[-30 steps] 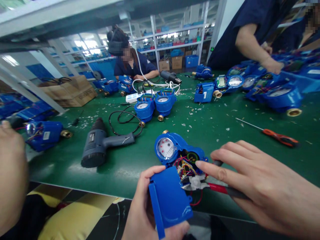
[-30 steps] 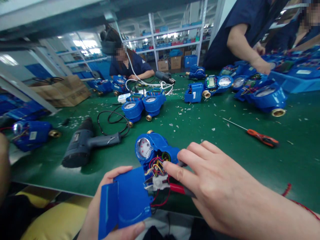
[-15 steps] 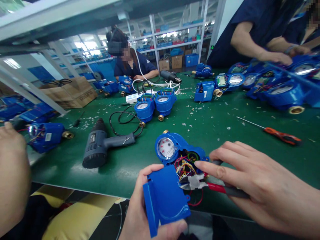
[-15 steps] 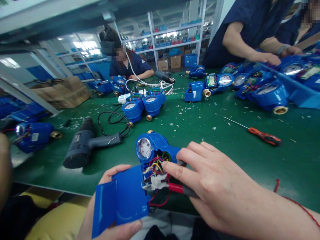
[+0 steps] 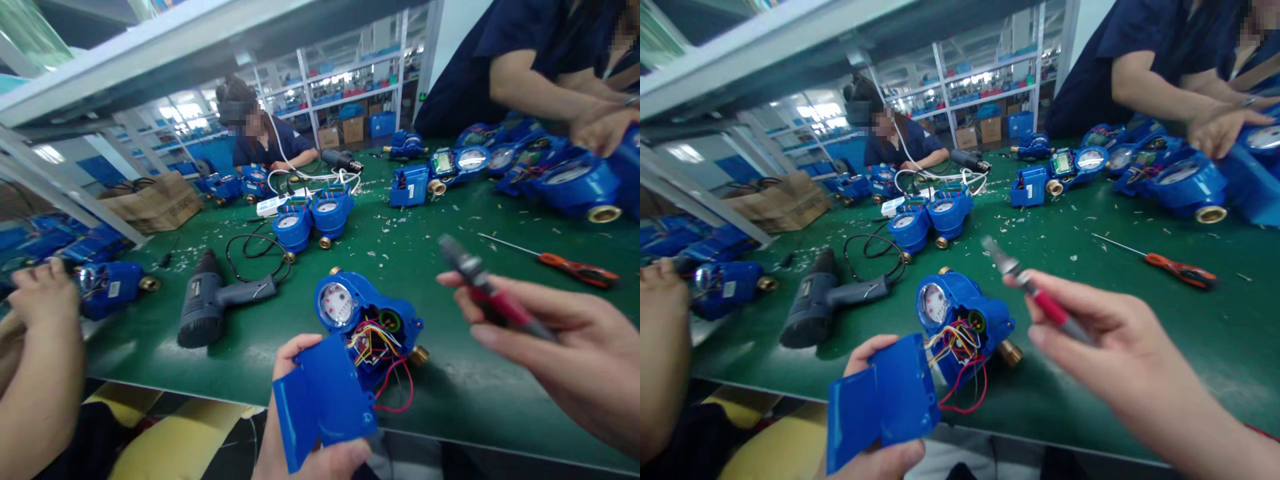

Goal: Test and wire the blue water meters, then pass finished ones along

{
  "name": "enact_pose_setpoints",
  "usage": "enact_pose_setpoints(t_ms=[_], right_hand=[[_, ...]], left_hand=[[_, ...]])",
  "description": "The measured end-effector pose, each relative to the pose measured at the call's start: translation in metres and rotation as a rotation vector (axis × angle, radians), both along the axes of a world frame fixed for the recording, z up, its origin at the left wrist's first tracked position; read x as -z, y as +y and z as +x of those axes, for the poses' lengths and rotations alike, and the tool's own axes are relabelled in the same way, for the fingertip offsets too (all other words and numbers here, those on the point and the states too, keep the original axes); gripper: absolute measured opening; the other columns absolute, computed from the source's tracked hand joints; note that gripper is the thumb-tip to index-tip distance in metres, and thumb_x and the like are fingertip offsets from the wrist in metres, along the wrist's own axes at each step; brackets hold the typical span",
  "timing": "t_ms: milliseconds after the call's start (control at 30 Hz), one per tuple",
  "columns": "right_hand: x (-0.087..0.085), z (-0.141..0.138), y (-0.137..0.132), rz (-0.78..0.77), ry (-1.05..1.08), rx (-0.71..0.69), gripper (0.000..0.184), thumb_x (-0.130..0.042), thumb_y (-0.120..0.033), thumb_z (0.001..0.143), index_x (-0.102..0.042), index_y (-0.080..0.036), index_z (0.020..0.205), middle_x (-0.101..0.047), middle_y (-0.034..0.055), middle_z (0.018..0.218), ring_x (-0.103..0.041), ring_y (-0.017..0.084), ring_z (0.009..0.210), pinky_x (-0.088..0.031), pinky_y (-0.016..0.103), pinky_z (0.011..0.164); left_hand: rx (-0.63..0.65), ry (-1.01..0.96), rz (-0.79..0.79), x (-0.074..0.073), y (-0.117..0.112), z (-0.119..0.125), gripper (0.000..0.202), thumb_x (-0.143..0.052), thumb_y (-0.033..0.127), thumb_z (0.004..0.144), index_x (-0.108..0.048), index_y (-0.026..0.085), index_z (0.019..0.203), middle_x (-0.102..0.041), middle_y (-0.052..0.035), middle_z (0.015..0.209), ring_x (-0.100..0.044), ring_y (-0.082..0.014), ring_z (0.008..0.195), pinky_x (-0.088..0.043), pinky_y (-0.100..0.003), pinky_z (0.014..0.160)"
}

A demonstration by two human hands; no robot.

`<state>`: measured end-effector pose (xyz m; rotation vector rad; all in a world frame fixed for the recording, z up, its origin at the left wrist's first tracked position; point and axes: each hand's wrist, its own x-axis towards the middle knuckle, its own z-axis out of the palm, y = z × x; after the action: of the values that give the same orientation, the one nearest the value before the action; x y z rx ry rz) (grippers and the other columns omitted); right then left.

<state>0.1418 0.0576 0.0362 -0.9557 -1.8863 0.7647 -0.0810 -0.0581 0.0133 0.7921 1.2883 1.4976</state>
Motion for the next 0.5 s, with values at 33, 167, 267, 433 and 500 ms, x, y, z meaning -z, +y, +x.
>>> enact_pose_setpoints(t_ms=[33, 167, 267, 433, 500], right_hand=[[0.004, 0.004, 0.002, -0.065, 0.085, 0.057, 0.031, -0.057, -0.034, 0.086, -0.058, -0.032, 0.117, -0.066, 0.0003, 0.092, -0.064, 0.016, 0.075, -0.052, 0.022, 0.060], [0.020, 0.013, 0.000, 0.233, -0.213, 0.038, 0.042, -0.054, -0.028, 0.086, -0.052, -0.030, 0.128, -0.059, 0.0046, 0.107, -0.060, 0.019, 0.091, -0.051, 0.027, 0.072], [0.026, 0.006, -0.014, 0.471, -0.451, -0.120, 0.054, -0.048, -0.015, 0.084, -0.044, -0.027, 0.137, -0.050, 0.0069, 0.118, -0.052, 0.020, 0.103, -0.048, 0.031, 0.079], [0.032, -0.017, -0.035, 0.486, -0.392, -0.119, 0.056, -0.041, -0.010, 0.080, -0.047, -0.024, 0.134, -0.052, 0.0058, 0.109, -0.050, 0.019, 0.094, -0.047, 0.029, 0.073], [0.037, -0.022, -0.037, 0.489, -0.374, -0.107, 0.056, -0.040, -0.009, 0.079, -0.048, -0.023, 0.133, -0.053, 0.0057, 0.108, -0.051, 0.019, 0.093, -0.045, 0.031, 0.074]], left_hand=[[-0.016, 0.005, 0.025, 0.006, 0.000, -0.001, 0.086, -0.090, 0.031, 0.046, -0.046, 0.033, 0.119, -0.065, -0.0043, 0.104, -0.068, -0.0195, 0.073, -0.054, -0.026, 0.058], [-0.091, 0.047, 0.098, 0.031, 0.004, -0.002, 0.087, -0.089, 0.046, 0.044, -0.050, 0.035, 0.121, -0.067, -0.0034, 0.096, -0.068, -0.0228, 0.072, -0.057, -0.032, 0.059], [-0.099, 0.108, 0.099, 0.042, 0.007, -0.001, 0.076, -0.083, 0.057, 0.048, -0.057, 0.037, 0.116, -0.068, -0.0016, 0.084, -0.068, -0.0242, 0.071, -0.058, -0.034, 0.057], [-0.285, 0.319, 0.221, 0.052, 0.009, -0.003, 0.061, -0.083, 0.053, 0.051, -0.064, 0.039, 0.106, -0.068, -0.0005, 0.077, -0.070, -0.0291, 0.085, -0.060, -0.038, 0.061], [-0.343, 0.372, 0.234, 0.055, 0.009, -0.005, 0.056, -0.082, 0.051, 0.052, -0.066, 0.038, 0.103, -0.068, -0.0012, 0.074, -0.069, -0.0304, 0.087, -0.060, -0.040, 0.062]])
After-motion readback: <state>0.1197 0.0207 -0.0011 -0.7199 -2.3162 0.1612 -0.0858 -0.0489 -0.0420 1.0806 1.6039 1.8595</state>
